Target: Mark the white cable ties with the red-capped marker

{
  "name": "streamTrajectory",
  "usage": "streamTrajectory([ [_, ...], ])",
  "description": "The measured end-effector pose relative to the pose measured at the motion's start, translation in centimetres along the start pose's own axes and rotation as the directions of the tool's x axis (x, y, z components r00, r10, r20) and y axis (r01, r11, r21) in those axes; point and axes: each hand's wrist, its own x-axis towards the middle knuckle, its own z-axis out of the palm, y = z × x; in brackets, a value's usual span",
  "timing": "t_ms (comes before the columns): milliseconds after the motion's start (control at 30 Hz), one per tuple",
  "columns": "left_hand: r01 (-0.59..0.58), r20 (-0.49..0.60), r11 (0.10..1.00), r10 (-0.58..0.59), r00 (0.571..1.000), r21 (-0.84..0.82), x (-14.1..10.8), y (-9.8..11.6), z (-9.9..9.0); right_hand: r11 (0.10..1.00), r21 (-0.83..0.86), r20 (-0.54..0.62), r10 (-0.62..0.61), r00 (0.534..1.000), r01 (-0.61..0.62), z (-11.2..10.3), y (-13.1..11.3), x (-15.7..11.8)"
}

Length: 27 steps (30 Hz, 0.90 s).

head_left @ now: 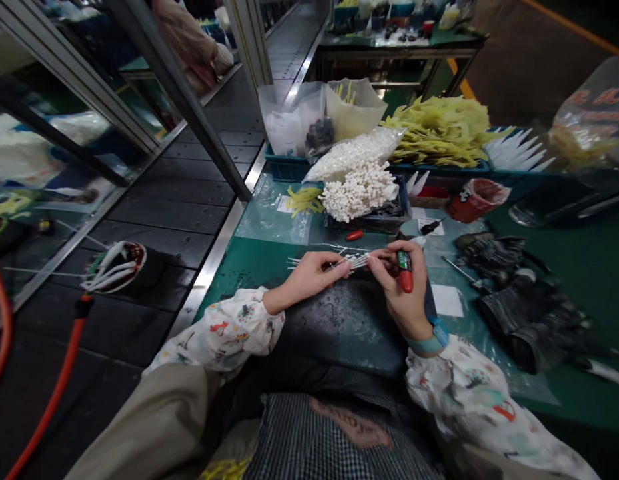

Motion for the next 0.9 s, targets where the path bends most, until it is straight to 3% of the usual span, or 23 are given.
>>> streamTrajectory([
  [167, 0.004, 0.025, 1.000, -0.004, 1.000, 0.005, -0.05, -0.19, -0.10, 0.998, -0.056, 0.006, 0.013, 1.000, -0.013, -0.34, -0.29, 0.17],
  [367, 0.031, 0.056, 0.991, -0.024, 0.998, -0.130, 0.00, -0.22, -0.03, 0.983, -0.162, 0.022, -0.081, 0.996, 0.084, -0.11, -0.66, -0.17],
  [500, 0.029, 0.064, 0.990, -0.020, 0.998, -0.136, 0.04, -0.13, 0.01, 0.961, -0.229, 0.078, -0.143, 0.987, 0.157, 0.30, -0.77, -0.60],
  [900, 0.017, 0.055, 0.994, -0.011, 0.998, -0.106, -0.10, -0.09, 0.18, 0.955, -0.254, 0.118, -0.123, 0.985, 0.150, 0.11, -0.26, -0.72],
])
